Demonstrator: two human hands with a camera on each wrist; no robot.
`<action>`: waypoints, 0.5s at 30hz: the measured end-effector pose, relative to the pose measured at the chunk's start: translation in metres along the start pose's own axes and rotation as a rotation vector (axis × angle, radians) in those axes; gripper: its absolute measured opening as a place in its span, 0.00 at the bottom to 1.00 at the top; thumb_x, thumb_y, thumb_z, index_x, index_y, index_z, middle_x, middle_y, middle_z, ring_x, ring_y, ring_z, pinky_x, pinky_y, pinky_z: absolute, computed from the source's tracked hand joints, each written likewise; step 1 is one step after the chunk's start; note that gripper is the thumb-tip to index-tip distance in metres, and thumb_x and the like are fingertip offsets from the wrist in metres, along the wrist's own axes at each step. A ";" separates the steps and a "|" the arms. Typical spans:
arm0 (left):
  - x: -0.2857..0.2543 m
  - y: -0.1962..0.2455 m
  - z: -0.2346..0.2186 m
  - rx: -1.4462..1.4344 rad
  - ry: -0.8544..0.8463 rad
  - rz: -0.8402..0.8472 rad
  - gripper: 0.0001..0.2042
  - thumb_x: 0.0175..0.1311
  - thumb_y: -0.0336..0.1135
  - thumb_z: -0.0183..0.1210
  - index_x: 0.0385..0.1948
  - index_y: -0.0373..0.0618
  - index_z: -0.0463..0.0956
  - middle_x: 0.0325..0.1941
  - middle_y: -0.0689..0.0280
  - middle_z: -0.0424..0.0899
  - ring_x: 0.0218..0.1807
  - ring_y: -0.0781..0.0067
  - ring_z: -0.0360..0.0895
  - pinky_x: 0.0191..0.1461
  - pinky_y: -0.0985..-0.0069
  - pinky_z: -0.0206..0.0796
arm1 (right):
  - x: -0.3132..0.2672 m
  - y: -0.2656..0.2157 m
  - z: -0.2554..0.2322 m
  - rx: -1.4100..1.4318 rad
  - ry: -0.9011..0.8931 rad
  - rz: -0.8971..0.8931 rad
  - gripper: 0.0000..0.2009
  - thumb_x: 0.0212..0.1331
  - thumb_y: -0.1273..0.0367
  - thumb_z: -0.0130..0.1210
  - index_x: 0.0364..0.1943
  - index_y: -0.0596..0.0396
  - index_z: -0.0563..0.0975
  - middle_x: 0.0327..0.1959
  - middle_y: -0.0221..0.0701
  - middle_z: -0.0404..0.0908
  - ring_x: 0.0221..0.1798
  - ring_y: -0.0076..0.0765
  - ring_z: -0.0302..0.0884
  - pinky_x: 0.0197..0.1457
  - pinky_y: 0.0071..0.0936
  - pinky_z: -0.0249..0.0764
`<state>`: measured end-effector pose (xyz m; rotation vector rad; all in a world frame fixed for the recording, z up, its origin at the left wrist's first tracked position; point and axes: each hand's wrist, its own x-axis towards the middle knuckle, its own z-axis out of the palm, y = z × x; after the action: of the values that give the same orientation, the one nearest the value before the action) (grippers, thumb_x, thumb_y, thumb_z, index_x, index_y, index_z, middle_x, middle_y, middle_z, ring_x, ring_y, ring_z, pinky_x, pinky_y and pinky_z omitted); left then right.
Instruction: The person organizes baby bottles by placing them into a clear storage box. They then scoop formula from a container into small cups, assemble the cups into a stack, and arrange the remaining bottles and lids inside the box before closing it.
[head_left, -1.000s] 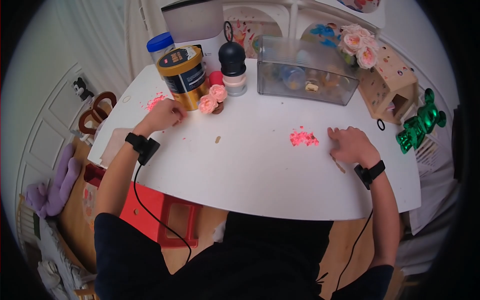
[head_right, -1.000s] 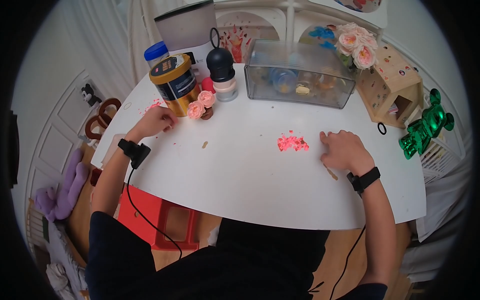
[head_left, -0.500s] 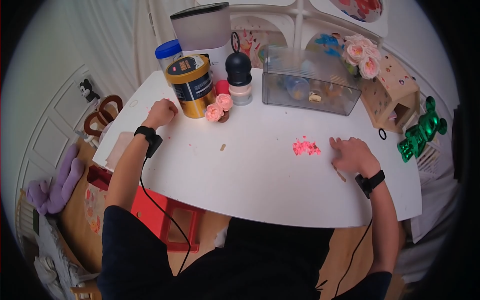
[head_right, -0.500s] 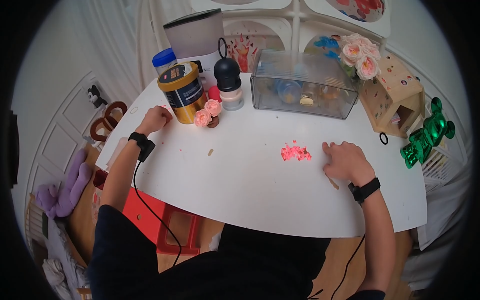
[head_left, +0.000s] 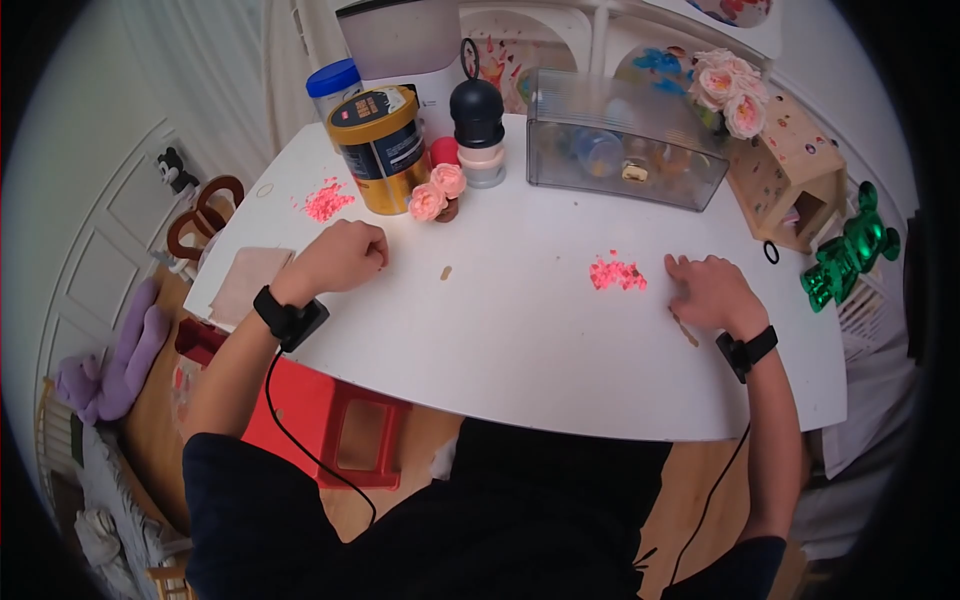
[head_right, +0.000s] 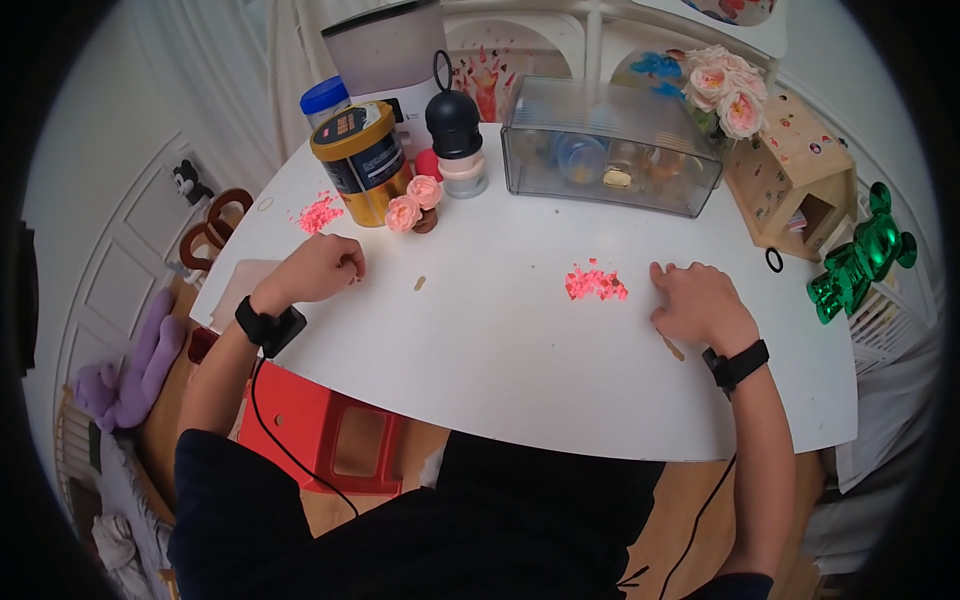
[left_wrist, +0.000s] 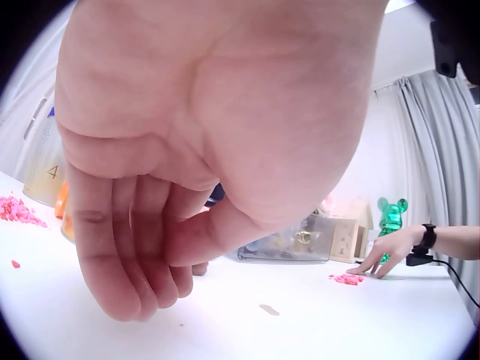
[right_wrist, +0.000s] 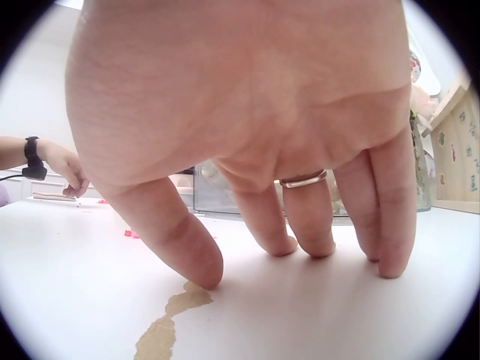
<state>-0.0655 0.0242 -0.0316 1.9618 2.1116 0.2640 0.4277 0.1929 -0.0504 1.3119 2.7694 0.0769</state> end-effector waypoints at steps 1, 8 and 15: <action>-0.003 0.003 0.003 0.001 0.007 0.018 0.10 0.62 0.26 0.54 0.36 0.38 0.87 0.34 0.56 0.92 0.38 0.59 0.89 0.47 0.65 0.80 | 0.001 0.000 0.000 0.009 -0.008 0.006 0.33 0.49 0.64 0.58 0.66 0.53 0.82 0.47 0.42 0.89 0.49 0.58 0.87 0.54 0.50 0.84; 0.019 -0.038 0.016 0.137 0.083 -0.050 0.13 0.62 0.26 0.53 0.39 0.38 0.87 0.40 0.52 0.93 0.45 0.52 0.90 0.53 0.60 0.80 | -0.001 0.001 0.001 0.002 -0.024 0.025 0.34 0.49 0.63 0.59 0.68 0.51 0.82 0.51 0.40 0.90 0.51 0.58 0.86 0.57 0.49 0.83; 0.041 -0.074 -0.009 0.121 0.050 -0.264 0.14 0.62 0.24 0.51 0.40 0.35 0.87 0.40 0.54 0.92 0.45 0.55 0.89 0.52 0.63 0.80 | 0.001 0.001 -0.002 0.013 -0.060 0.054 0.35 0.49 0.62 0.59 0.68 0.50 0.81 0.52 0.39 0.89 0.50 0.59 0.85 0.58 0.48 0.82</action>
<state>-0.1408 0.0593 -0.0476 1.7255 2.4395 0.1395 0.4274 0.1946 -0.0479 1.3691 2.6899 0.0230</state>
